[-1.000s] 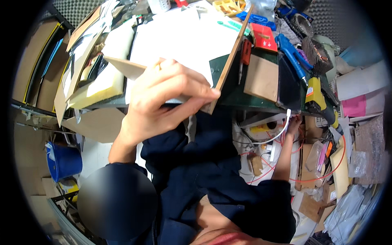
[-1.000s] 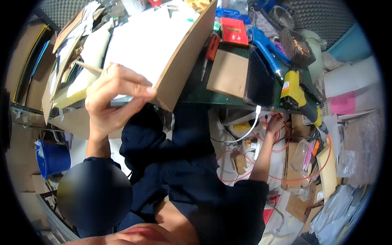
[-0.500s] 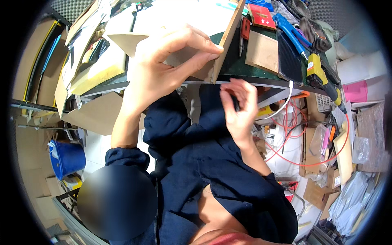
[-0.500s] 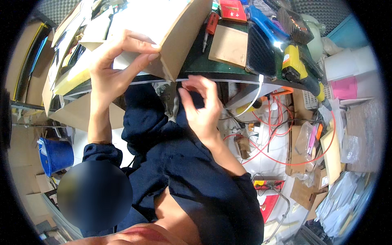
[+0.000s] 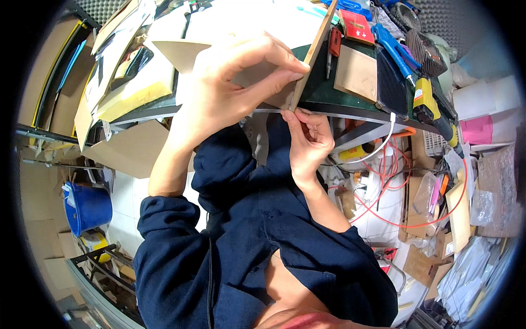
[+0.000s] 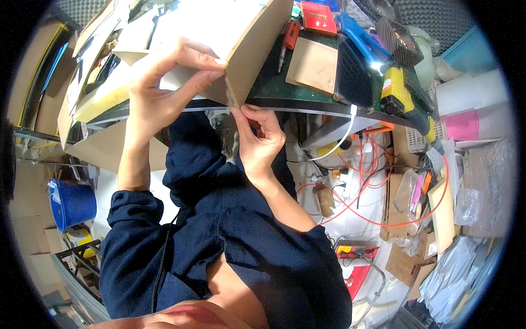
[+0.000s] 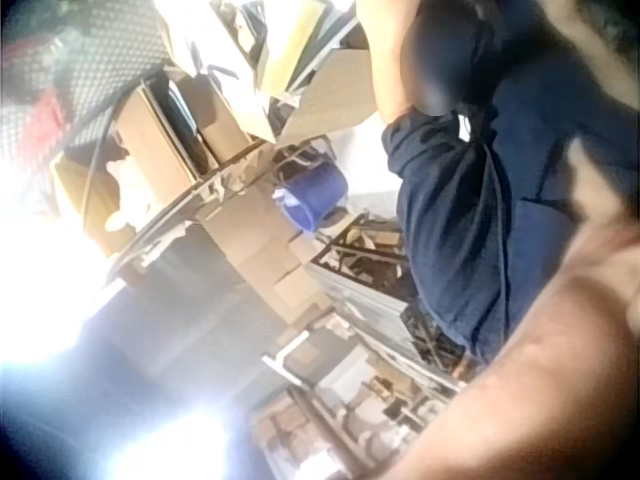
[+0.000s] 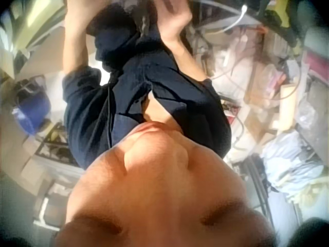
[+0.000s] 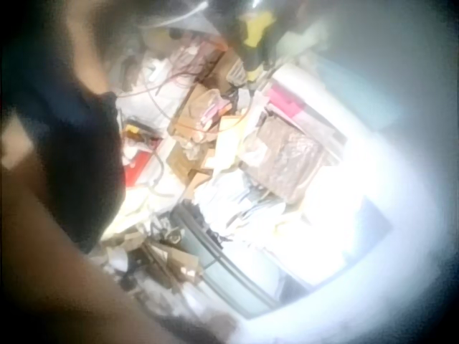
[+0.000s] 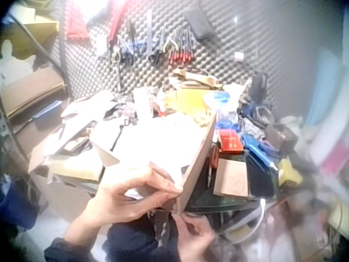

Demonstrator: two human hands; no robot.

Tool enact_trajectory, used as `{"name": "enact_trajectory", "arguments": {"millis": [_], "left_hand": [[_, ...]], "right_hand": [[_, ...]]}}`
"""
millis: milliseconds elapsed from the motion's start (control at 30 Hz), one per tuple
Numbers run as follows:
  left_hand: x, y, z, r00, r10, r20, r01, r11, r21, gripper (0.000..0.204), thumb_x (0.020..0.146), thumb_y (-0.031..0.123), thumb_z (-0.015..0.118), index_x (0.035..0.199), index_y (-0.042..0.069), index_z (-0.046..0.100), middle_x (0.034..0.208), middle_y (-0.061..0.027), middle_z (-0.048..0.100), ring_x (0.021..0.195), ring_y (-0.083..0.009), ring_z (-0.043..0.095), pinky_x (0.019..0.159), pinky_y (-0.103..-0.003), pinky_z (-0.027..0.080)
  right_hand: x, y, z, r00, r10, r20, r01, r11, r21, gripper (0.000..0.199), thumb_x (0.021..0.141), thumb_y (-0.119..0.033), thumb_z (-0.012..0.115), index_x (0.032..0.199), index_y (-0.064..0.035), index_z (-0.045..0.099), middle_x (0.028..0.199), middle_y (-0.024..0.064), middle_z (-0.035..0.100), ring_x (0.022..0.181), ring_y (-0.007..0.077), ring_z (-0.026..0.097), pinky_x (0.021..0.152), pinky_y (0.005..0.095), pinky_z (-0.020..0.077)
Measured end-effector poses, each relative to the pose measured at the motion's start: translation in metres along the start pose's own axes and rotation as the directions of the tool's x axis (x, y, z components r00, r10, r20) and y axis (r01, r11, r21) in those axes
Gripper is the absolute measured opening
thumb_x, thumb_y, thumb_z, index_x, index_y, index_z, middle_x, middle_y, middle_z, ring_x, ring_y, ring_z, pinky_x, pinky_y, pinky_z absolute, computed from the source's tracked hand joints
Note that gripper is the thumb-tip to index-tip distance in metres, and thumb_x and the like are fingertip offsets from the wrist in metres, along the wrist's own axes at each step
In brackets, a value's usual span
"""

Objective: The person cuts rectangular cardboard pieces using a table saw and a metal ruler. They then apply white glue to the edges of the cut pieces with a brush and assemble them into a box-like structure. Finally, they use a staple gun to fasten the glued joints together.

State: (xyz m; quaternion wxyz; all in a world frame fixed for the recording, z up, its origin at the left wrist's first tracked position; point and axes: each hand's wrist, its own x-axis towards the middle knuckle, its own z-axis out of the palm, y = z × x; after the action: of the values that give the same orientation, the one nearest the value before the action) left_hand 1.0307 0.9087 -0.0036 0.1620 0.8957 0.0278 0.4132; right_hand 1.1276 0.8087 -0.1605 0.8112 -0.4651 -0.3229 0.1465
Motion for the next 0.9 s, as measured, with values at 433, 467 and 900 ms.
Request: {"name": "enact_trajectory", "arguments": {"millis": [433, 467, 900], "left_hand": [[0.001, 0.001, -0.001, 0.999, 0.037, 0.003, -0.038, 0.996, 0.081, 0.021, 0.073, -0.003, 0.075, 0.091, 0.005, 0.072, 0.089, -0.0061, 0.069, 0.085, -0.0160, 0.066, 0.076, -0.027, 0.051], [0.001, 0.001, -0.001, 0.999, 0.043, 0.004, -0.043, 0.995, 0.089, 0.021, 0.073, -0.003, 0.075, 0.092, 0.005, 0.072, 0.089, -0.0060, 0.069, 0.086, -0.0161, 0.066, 0.076, -0.027, 0.051], [-0.002, -0.001, 0.000, 0.999, 0.042, -0.001, -0.042, 0.995, 0.093, 0.021, 0.075, -0.003, 0.073, 0.093, 0.007, 0.072, 0.088, -0.0052, 0.069, 0.089, -0.0165, 0.066, 0.078, -0.028, 0.052]], "right_hand": [[0.024, -0.044, -0.053, 0.958, -0.156, 0.242, 0.219, 0.941, -0.260, 0.009, 0.093, -0.003, 0.056, 0.097, 0.0006, 0.063, 0.089, 0.0127, 0.071, 0.083, 0.0189, 0.069, 0.075, 0.0305, 0.0541], [0.038, -0.061, -0.072, 0.910, -0.302, 0.284, 0.384, 0.873, -0.302, 0.011, 0.094, -0.003, 0.054, 0.098, 0.0018, 0.063, 0.093, 0.0132, 0.069, 0.086, 0.0193, 0.067, 0.078, 0.0308, 0.0528], [0.166, -0.149, -0.207, 0.919, 0.163, 0.358, 0.378, -0.109, -0.919, 0.063, 0.075, 0.009, 0.051, 0.135, -0.0034, 0.040, 0.128, 0.0228, 0.050, 0.122, 0.0392, 0.046, 0.103, 0.0442, 0.0368]]}}
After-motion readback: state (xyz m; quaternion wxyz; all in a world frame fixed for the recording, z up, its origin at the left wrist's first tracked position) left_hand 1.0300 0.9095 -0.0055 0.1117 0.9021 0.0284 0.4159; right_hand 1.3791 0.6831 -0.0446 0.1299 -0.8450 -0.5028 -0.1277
